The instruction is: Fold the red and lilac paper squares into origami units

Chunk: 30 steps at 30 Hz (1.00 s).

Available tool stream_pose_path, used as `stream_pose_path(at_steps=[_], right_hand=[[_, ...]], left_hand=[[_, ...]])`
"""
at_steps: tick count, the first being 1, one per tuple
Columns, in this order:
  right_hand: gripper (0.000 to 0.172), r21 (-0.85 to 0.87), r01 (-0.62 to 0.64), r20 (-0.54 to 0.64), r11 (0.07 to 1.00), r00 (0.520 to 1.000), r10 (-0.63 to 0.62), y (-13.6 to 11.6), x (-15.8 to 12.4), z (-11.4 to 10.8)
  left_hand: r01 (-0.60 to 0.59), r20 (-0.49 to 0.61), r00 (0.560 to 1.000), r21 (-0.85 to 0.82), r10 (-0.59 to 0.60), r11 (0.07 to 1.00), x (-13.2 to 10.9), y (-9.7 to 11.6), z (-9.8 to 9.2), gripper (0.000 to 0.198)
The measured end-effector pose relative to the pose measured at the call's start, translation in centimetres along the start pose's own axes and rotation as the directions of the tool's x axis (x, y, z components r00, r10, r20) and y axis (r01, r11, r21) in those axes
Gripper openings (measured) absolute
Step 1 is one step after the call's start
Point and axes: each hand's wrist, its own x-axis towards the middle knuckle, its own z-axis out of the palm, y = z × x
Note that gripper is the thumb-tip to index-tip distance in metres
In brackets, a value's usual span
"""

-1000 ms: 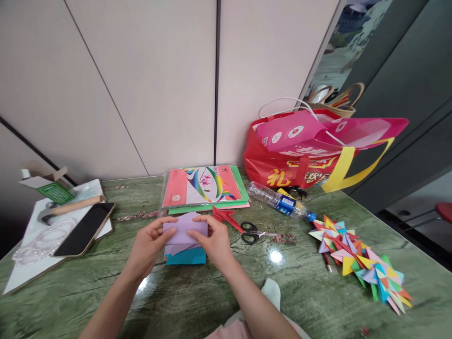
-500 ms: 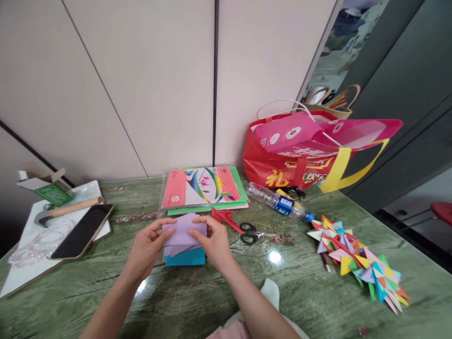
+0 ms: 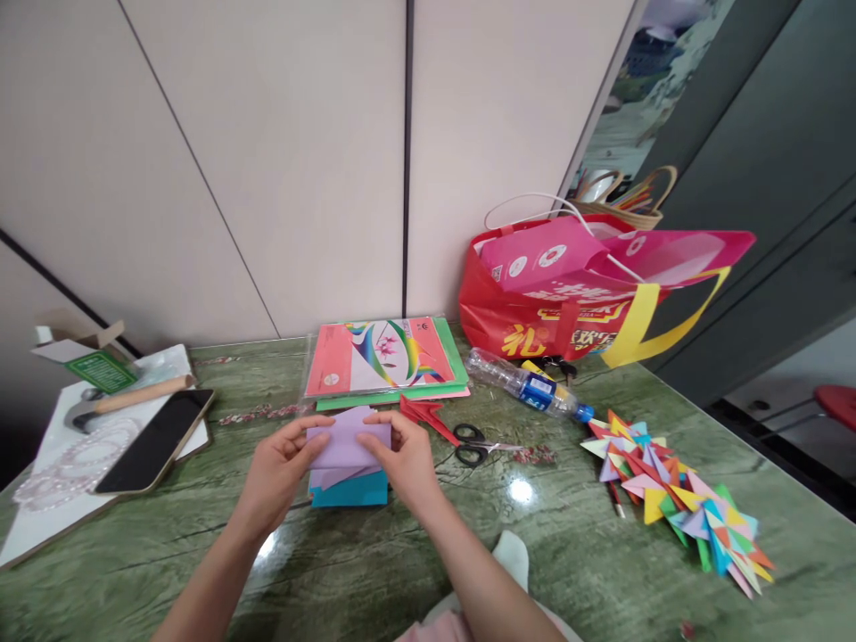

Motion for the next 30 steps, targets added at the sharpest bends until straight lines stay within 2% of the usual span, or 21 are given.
stream_pose_path(at_steps=[30], right_hand=[[0.025, 0.02, -0.024, -0.006, 0.999, 1.0, 0.024, -0.36, 0.08, -0.01]], left_hand=[[0.019, 0.018, 1.0, -0.021, -0.018, 1.0, -0.2, 0.33, 0.1, 0.037]])
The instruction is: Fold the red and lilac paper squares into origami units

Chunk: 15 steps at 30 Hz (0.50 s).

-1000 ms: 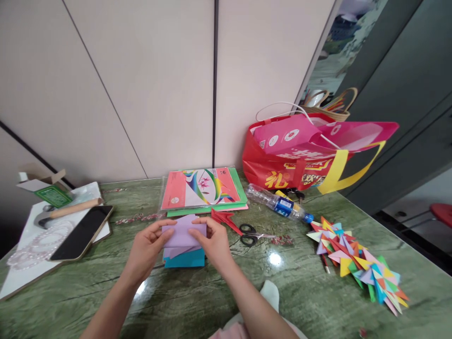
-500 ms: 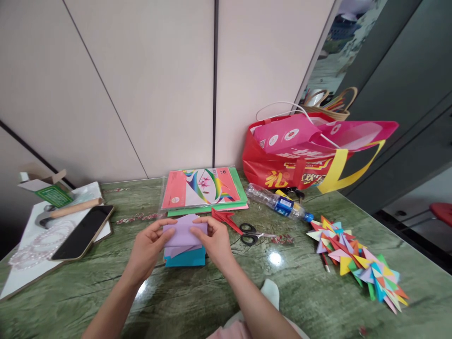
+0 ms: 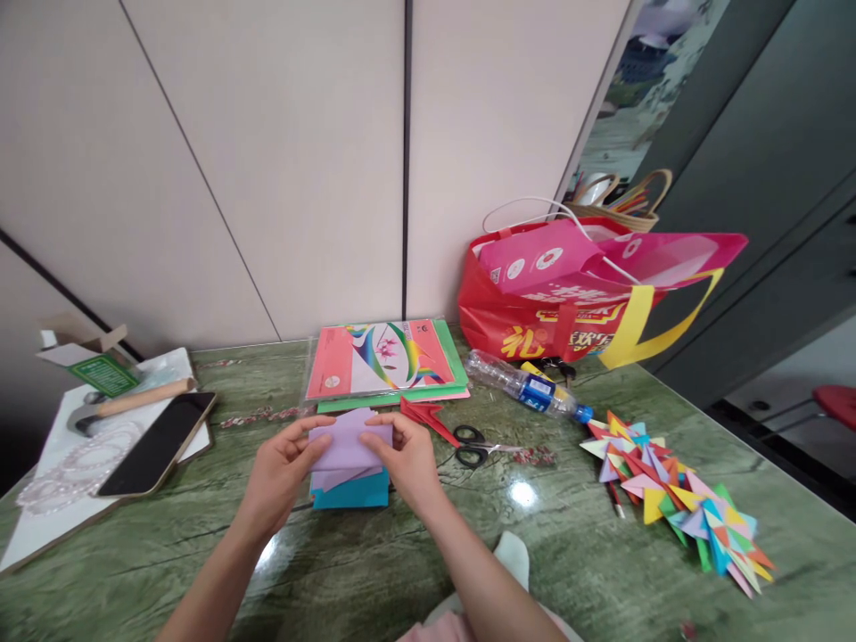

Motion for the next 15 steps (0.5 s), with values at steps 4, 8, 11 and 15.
stream_pose_path(at_steps=[4, 8, 11, 15], right_hand=[[0.026, 0.008, 0.002, -0.003, 1.0, 1.0, -0.002, 0.0, 0.03, 0.02], [0.024, -0.013, 0.008, 0.001, 1.0, 1.0, -0.008, -0.01, 0.04, -0.05], [0.024, -0.024, 0.014, 0.008, 1.0, 1.0, -0.014, 0.0, 0.04, -0.1], [0.025, -0.009, 0.01, -0.001, 1.0, 1.0, -0.01, -0.05, 0.04, -0.08]], left_hand=[[-0.005, -0.005, 1.0, 0.014, 0.005, 1.0, 0.06, -0.15, -0.1, 0.034], [-0.021, -0.003, 1.0, 0.017, 0.021, 1.0, 0.13, -0.29, -0.2, 0.031], [-0.024, -0.014, 1.0, 0.019, 0.024, 1.0, 0.15, -0.29, -0.19, 0.033], [-0.024, -0.02, 0.999, 0.015, 0.025, 1.0, 0.15, -0.24, -0.14, 0.035]])
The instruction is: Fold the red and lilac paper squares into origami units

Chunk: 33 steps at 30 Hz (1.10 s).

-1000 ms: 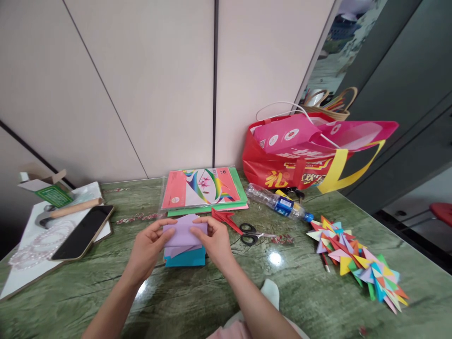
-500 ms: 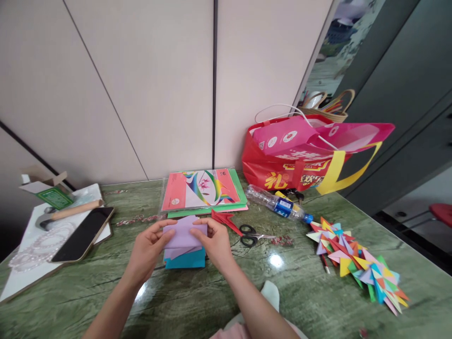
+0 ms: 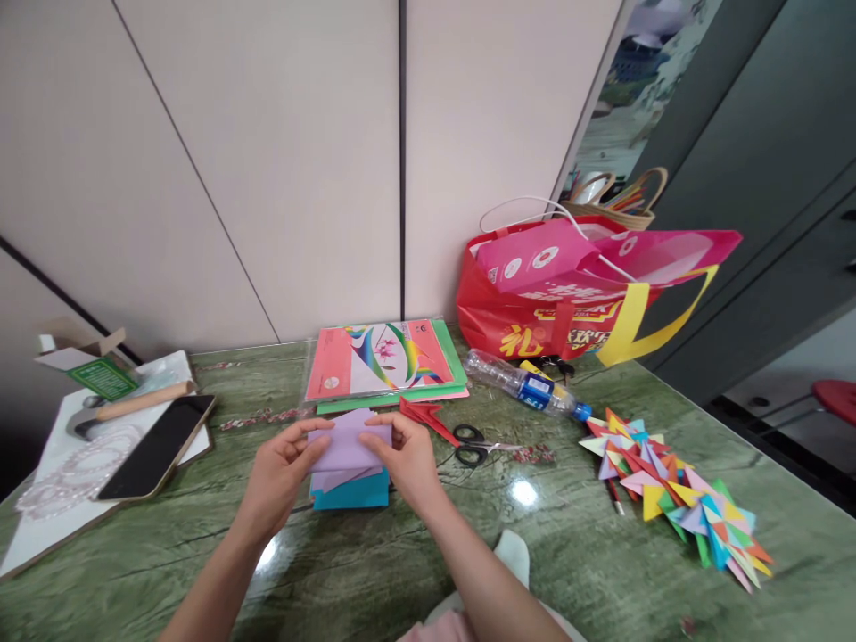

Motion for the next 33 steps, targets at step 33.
stream_pose_path(at_steps=[33], right_hand=[[0.015, -0.192, 0.078, 0.044, 0.978, 0.997, -0.071, -0.35, 0.14, -0.36]], left_hand=[[0.031, 0.05, 0.998, -0.002, -0.031, 1.0, -0.16, 0.57, 0.31, 0.037]])
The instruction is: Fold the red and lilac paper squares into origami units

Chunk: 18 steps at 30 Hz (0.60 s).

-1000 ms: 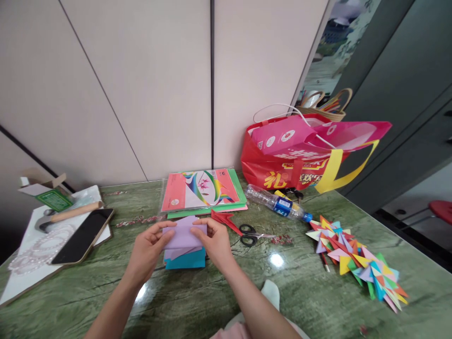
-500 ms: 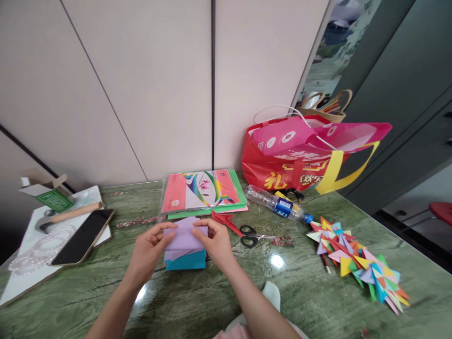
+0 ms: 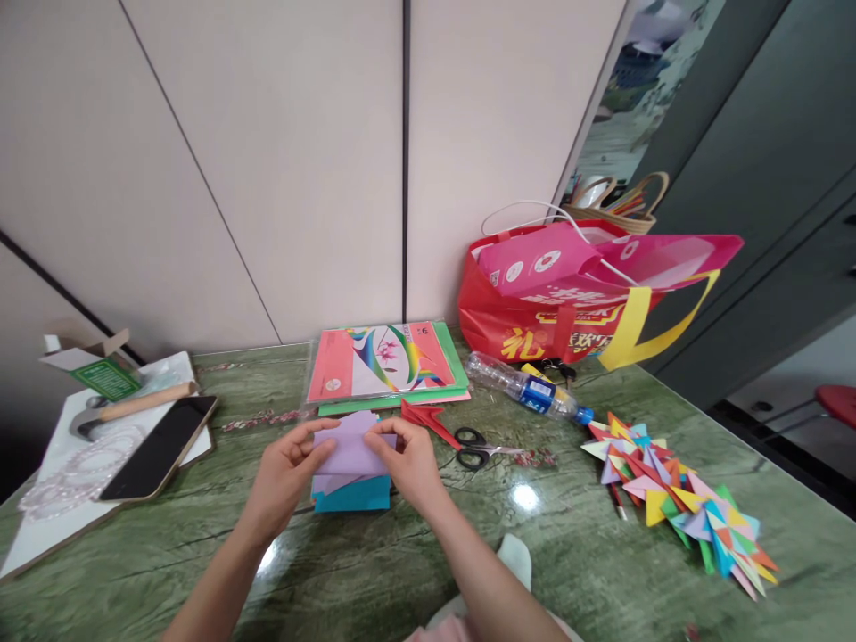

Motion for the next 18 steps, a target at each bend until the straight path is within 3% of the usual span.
stream_pose_path(at_steps=[7, 12, 18], right_hand=[[0.019, 0.005, -0.005, -0.083, 1.0, 0.997, 0.006, 0.2, 0.1, -0.1], [0.018, -0.01, 0.008, -0.101, 1.0, 0.995, -0.009, 0.1, 0.0, 0.0], [0.018, 0.004, 0.012, -0.105, 1.0, 0.994, -0.012, -0.1, -0.1, 0.2]], left_hand=[[0.028, -0.074, 0.996, -0.258, -0.049, 0.966, -0.3, -0.2, 1.5, 0.051], [0.111, -0.081, 0.988, -0.229, -0.133, 0.967, -0.4, -1.8, 2.8, 0.045], [0.101, -0.096, 0.988, -0.181, -0.12, 0.978, -0.3, -2.6, 3.2, 0.032]])
